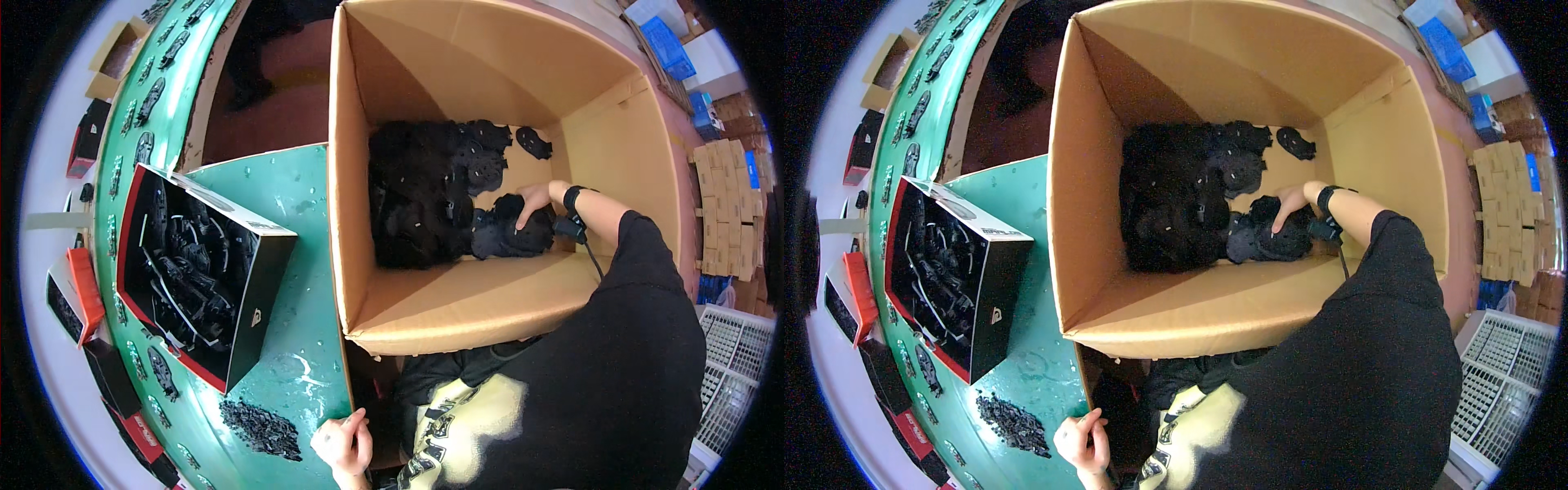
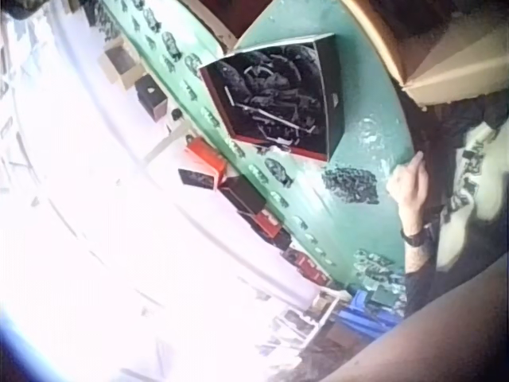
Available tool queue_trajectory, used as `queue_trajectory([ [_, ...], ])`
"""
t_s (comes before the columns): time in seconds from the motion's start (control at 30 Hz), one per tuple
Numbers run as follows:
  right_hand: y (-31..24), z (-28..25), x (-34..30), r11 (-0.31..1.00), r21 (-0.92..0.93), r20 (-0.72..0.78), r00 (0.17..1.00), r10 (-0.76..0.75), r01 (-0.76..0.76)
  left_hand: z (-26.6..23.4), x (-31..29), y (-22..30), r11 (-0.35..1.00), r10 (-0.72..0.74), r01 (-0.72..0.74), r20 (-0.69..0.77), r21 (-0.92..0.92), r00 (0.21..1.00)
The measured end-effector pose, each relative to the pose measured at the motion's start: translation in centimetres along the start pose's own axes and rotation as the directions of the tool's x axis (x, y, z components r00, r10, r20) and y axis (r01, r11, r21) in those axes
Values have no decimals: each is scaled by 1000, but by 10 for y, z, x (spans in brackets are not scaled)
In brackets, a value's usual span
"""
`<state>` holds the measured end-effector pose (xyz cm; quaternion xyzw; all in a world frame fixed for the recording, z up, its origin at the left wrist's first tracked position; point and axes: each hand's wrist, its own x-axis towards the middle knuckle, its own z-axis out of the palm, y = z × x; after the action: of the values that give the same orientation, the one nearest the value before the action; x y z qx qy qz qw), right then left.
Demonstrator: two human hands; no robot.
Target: The person assembles electronic components by hand at a green workbench. They pick up black plastic housings and insert small black parts into them, then place the assembled units into a red box. The person also handles green circuit boards and other small components on the table.
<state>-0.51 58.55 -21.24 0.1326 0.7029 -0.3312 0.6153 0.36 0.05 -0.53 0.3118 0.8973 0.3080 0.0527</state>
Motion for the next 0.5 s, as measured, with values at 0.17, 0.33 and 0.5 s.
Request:
queue_trajectory([
  [0.17, -21, 7, -3, 980, -194, -191, 981, -7, -31, 0, -1, 0, 1000, 3, -3, -10, 3, 1000],
  [0.33, -27, -1, -8, 996, -86, -323, 945, -57, 31, 1, -2, -2, 1000, 6, -6, -20, 5, 1000],
  [0.5, -27, 7, -6, 988, 34, -350, 927, -132, 154, -1, -2, -1, 999, 2, -2, -8, 33, 1000],
])
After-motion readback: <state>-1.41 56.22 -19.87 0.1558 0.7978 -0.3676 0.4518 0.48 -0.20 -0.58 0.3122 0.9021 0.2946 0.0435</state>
